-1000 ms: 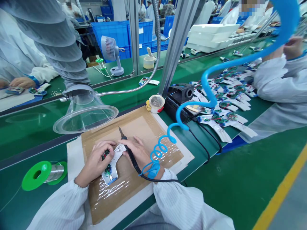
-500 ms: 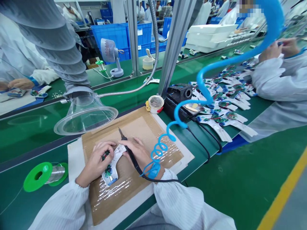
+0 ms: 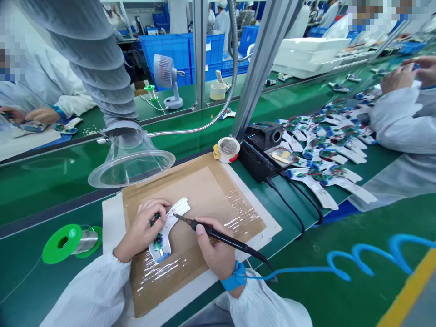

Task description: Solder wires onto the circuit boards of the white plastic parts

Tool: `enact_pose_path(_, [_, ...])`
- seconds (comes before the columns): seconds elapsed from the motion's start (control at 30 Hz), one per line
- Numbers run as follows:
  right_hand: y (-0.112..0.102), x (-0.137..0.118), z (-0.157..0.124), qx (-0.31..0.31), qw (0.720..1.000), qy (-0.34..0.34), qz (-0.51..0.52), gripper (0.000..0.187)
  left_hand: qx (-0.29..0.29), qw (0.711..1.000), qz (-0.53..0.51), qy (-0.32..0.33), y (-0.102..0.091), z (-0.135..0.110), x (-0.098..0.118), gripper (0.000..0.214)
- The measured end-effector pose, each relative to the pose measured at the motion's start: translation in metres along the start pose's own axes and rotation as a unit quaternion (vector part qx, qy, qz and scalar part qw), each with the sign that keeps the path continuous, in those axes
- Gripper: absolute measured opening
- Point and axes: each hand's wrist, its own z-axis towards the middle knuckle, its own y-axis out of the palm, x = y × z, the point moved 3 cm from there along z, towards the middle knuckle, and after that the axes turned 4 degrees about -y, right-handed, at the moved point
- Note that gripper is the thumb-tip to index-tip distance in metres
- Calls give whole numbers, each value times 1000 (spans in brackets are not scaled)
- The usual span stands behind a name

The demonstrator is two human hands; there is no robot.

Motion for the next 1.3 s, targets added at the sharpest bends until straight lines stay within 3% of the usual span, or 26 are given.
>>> enact_pose_path(0.93, [2,-5,6,-29,999,-20,-29,12,12,1000,8,1,0,1,2,12])
enact_pose_path(1.17, [-3,3,0,48,999,10,-5,16,8,1000,8,-7,1,1,1,12])
enact_pose_path(1.3, [-2,3,-1,6,1000,13,26,23,14,1000,3,-13,1,1,0,12])
